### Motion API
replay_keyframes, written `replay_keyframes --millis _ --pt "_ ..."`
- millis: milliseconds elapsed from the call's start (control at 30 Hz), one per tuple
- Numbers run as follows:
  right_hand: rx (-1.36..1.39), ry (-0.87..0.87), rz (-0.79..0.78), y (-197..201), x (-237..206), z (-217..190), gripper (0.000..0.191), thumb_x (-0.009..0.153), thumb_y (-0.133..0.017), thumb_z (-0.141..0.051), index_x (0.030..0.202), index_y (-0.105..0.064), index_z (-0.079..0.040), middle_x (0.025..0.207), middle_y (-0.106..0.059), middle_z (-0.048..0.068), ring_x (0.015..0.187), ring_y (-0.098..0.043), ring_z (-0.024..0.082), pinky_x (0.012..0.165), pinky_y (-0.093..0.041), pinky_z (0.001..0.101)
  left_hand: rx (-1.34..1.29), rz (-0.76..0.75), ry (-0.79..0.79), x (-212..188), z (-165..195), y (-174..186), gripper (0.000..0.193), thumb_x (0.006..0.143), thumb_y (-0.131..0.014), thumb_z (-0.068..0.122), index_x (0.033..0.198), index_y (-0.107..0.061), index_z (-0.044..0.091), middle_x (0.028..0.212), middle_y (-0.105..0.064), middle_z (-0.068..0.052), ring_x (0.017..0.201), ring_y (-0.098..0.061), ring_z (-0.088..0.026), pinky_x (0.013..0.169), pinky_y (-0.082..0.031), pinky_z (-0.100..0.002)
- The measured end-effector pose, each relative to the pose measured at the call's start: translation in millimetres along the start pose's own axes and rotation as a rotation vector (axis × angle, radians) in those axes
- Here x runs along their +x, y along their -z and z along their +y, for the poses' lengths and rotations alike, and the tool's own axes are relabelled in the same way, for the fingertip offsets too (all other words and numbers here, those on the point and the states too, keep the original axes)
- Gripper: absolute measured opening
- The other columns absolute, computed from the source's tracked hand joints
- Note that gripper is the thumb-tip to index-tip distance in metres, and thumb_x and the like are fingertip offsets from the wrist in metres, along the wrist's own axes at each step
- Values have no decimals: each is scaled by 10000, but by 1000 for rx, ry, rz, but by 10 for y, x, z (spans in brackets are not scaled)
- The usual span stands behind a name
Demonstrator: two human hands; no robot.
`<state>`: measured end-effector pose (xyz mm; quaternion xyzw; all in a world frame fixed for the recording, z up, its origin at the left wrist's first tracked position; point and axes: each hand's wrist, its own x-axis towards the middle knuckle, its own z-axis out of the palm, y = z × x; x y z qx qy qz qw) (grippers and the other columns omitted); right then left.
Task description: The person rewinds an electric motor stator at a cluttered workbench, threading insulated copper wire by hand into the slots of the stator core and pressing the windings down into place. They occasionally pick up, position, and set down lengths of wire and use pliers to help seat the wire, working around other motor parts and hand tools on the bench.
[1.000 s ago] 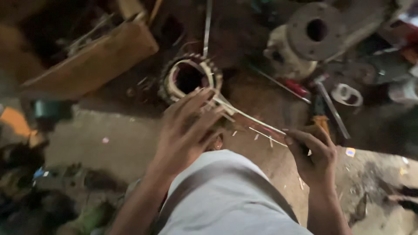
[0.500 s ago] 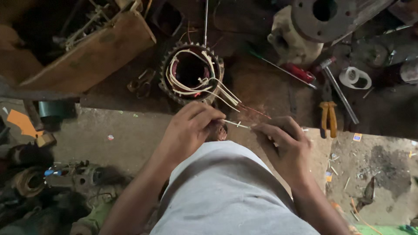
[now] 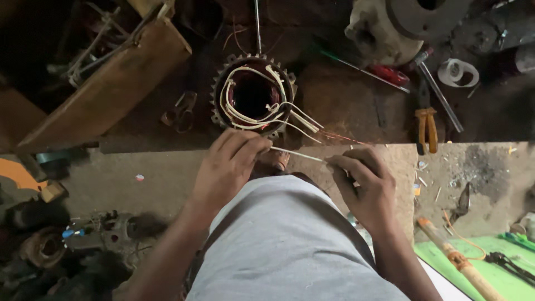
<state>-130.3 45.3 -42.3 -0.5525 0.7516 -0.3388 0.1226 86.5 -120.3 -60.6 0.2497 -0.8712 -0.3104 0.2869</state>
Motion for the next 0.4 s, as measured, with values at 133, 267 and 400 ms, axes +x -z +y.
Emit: replay_keyframes --millis 133,267,400 --pt "21 -71 59 -64 17 -20 193 893 -762 14 1061 -754 -80 1027 -678 67 842 -690 168 697 -581 286 89 86 -70 141 -58 -24 236 878 -825 62 1065 -702 134 1076 -659 -10 1021 -619 -253 890 -540 -382" --pt "-42 -67 145 -103 42 -46 171 925 -776 6 1070 -749 -80 1059 -691 67 924 -707 169 757 -591 284 104 75 -83 293 -168 -83 213 885 -839 107 1051 -709 144 1097 -646 -5 1047 -614 -248 910 -538 -392" --pt "-58 -226 144 -149 17 -82 160 924 -767 -6 1067 -769 -78 1037 -701 82 827 -708 167 683 -575 276 99 90 -38 210 -296 -84 221 916 -842 124 1100 -720 143 1141 -645 -12 1090 -605 -258 955 -534 -404"
